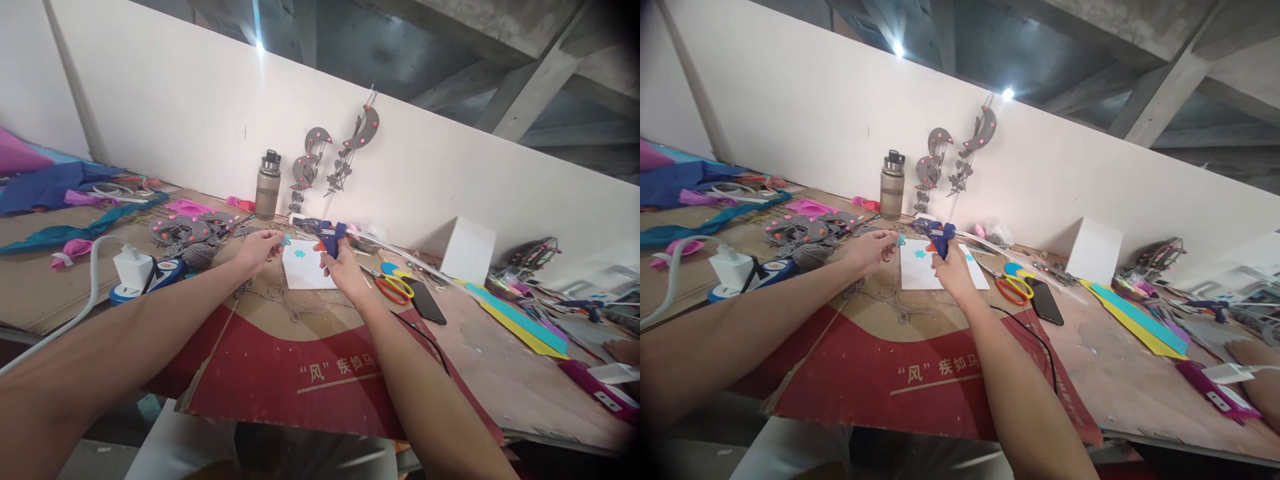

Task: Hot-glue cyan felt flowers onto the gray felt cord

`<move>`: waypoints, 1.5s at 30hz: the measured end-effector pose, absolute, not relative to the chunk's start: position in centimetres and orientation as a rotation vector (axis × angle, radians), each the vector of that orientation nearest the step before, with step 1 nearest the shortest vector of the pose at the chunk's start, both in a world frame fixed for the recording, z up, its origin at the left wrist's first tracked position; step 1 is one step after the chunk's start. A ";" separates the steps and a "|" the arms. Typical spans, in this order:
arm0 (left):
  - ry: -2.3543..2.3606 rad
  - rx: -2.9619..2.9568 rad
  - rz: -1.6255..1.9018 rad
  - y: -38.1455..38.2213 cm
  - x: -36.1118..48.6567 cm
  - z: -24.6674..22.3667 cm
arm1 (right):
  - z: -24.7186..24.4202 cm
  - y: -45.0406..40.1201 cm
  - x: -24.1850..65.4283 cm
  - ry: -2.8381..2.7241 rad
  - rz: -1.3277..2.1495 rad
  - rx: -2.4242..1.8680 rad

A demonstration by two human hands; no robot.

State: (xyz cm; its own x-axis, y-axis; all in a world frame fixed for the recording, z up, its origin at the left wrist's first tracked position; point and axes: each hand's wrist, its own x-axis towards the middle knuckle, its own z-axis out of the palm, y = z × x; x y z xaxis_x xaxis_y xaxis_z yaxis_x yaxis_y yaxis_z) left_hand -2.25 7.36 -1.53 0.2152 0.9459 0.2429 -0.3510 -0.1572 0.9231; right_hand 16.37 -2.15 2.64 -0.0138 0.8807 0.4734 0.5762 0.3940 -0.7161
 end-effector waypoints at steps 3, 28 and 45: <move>0.680 1.201 1.311 7.5 -2.3 -1.6 | 2.8 -2.7 16.0 -1.796 0.219 -1.351; 0.737 1.155 1.340 6.4 -1.8 -0.3 | 2.5 -3.1 15.5 -1.930 -0.009 -1.446; 0.738 1.159 1.353 6.0 -1.8 -0.1 | 2.3 -2.9 15.4 -1.937 -0.050 -1.451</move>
